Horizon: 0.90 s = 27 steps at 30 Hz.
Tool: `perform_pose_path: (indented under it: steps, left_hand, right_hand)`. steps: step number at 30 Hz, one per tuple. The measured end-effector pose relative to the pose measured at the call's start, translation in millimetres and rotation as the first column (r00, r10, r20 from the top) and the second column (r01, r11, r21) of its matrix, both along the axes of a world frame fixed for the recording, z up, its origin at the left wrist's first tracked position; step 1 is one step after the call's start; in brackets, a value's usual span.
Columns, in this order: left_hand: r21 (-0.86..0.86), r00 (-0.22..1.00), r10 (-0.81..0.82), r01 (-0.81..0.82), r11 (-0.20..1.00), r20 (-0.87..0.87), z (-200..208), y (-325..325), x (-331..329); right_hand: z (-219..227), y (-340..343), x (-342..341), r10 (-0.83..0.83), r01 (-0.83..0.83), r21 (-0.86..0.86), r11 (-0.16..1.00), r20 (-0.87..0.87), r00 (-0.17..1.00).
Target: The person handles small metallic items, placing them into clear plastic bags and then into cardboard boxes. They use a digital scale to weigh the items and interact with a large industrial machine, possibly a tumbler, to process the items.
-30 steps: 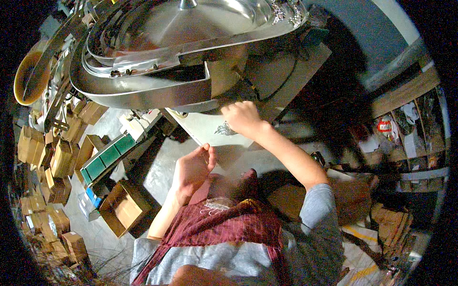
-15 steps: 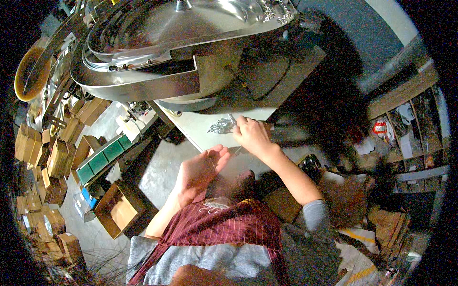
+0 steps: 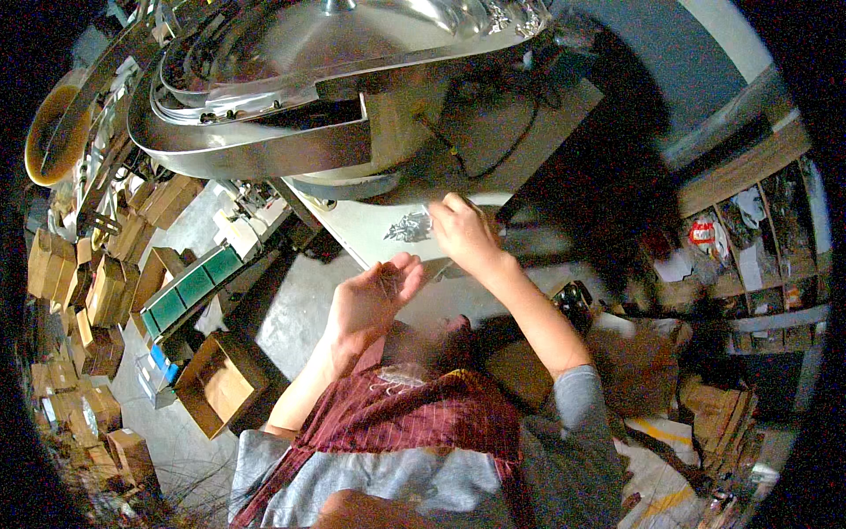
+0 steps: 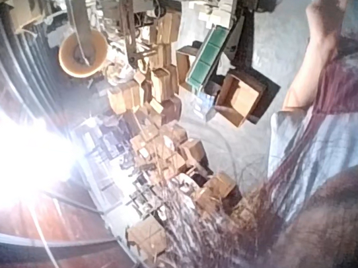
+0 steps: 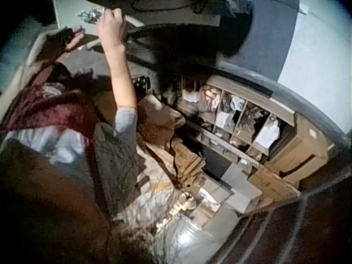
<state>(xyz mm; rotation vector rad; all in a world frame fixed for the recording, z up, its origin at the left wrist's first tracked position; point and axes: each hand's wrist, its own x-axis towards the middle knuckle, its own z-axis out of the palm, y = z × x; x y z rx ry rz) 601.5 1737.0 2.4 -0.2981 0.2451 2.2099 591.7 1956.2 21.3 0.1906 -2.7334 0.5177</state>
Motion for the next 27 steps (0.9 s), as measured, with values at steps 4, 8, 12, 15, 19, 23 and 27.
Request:
perform_pose_path:
  steps: [4, 8, 12, 15, 19, 23, 27]
  left_hand:
    - [-0.012, 1.0, -0.019, 0.019, 1.0, -0.001, 4, -3, 0]
    - [-0.014, 1.0, -0.023, 0.023, 1.0, 0.001, 8, -2, 0]
    - [-0.055, 0.998, -0.047, 0.046, 0.997, -0.029, 10, 2, -2]
    - [-0.068, 0.996, -0.065, 0.062, 0.996, -0.053, 11, 5, -3]
    - [-0.009, 0.997, -0.044, 0.044, 0.999, -0.066, 1, 8, -3]
    - [-0.028, 0.999, -0.052, 0.052, 0.998, -0.005, -1, 11, -4]
    - [-0.017, 0.997, -0.075, 0.075, 0.997, 0.023, -6, 7, -6]
  right_hand:
    - [-6, -4, 2, -0.029, 0.038, 0.084, 0.996, -0.113, 0.993]
    - [-4, 7, 6, -0.076, 0.079, -0.099, 0.992, 0.037, 0.996]
    - [5, 7, 12, -0.071, 0.13, -0.37, 0.92, 0.17, 0.983]
    - [11, 3, 16, -0.047, 0.146, -0.444, 0.884, 0.226, 0.973]
    - [36, -19, 30, 0.179, -0.036, -0.545, 0.838, 0.213, 0.96]
    - [24, -2, 21, 0.187, -0.184, -0.139, 0.973, 0.009, 0.982]
    - [6, 11, 11, 0.195, -0.165, 0.299, 0.94, -0.075, 0.978]
